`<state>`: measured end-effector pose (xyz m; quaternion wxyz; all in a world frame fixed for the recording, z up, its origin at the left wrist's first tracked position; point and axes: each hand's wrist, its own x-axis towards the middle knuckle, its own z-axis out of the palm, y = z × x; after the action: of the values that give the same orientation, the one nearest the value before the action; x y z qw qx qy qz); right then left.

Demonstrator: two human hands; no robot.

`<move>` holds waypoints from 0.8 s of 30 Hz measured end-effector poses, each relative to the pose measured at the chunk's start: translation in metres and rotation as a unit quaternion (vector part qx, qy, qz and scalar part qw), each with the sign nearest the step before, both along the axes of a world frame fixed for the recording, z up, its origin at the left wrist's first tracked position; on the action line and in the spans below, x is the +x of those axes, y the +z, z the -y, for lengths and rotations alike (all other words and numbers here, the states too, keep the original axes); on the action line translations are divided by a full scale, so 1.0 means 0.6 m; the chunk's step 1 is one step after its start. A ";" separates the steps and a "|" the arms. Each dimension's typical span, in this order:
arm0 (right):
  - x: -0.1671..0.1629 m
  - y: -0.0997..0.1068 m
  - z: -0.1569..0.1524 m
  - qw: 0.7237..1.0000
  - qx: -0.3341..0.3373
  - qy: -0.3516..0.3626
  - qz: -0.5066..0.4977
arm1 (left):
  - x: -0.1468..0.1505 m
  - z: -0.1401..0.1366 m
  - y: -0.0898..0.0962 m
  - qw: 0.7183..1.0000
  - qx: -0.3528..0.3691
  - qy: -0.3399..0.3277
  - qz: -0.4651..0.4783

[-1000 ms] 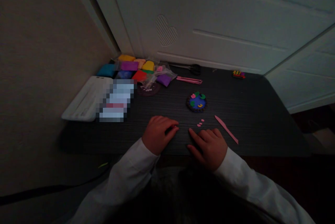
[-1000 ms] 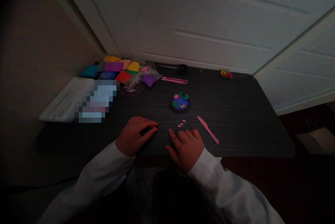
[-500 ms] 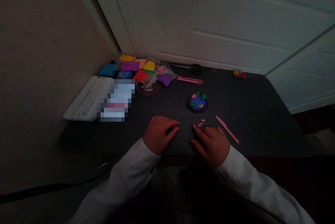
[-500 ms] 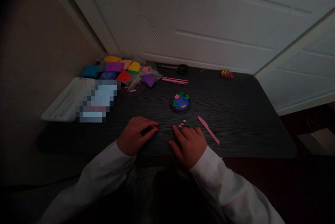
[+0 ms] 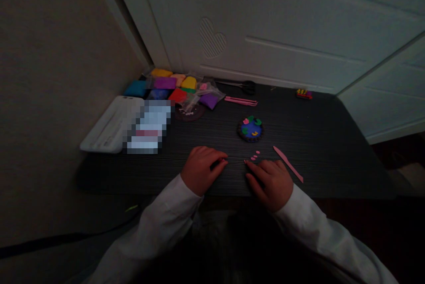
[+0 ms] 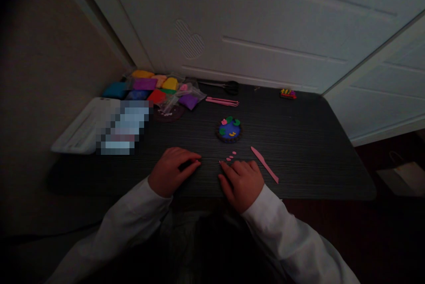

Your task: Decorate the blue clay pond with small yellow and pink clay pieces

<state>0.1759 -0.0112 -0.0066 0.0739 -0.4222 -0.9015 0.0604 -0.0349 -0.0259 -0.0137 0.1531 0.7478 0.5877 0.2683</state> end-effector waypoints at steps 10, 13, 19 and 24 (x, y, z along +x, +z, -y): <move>-0.011 0.000 0.007 1.000 0.009 0.024 0.018 | 0.001 0.001 0.000 1.000 0.002 0.002 -0.002; -0.007 -0.001 0.004 1.000 0.016 0.008 0.019 | 0.001 0.000 0.000 1.000 0.002 0.002 -0.001; -0.012 0.003 0.009 0.999 0.027 0.020 0.041 | 0.002 -0.001 0.000 1.000 0.003 0.003 0.000; -0.013 0.005 0.008 0.999 0.037 0.008 0.036 | 0.001 0.001 0.002 1.000 0.005 0.001 0.001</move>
<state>0.1682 -0.0161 -0.0038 0.0564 -0.4137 -0.9086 0.0121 -0.0341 -0.0265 -0.0126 0.1497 0.7474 0.5873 0.2721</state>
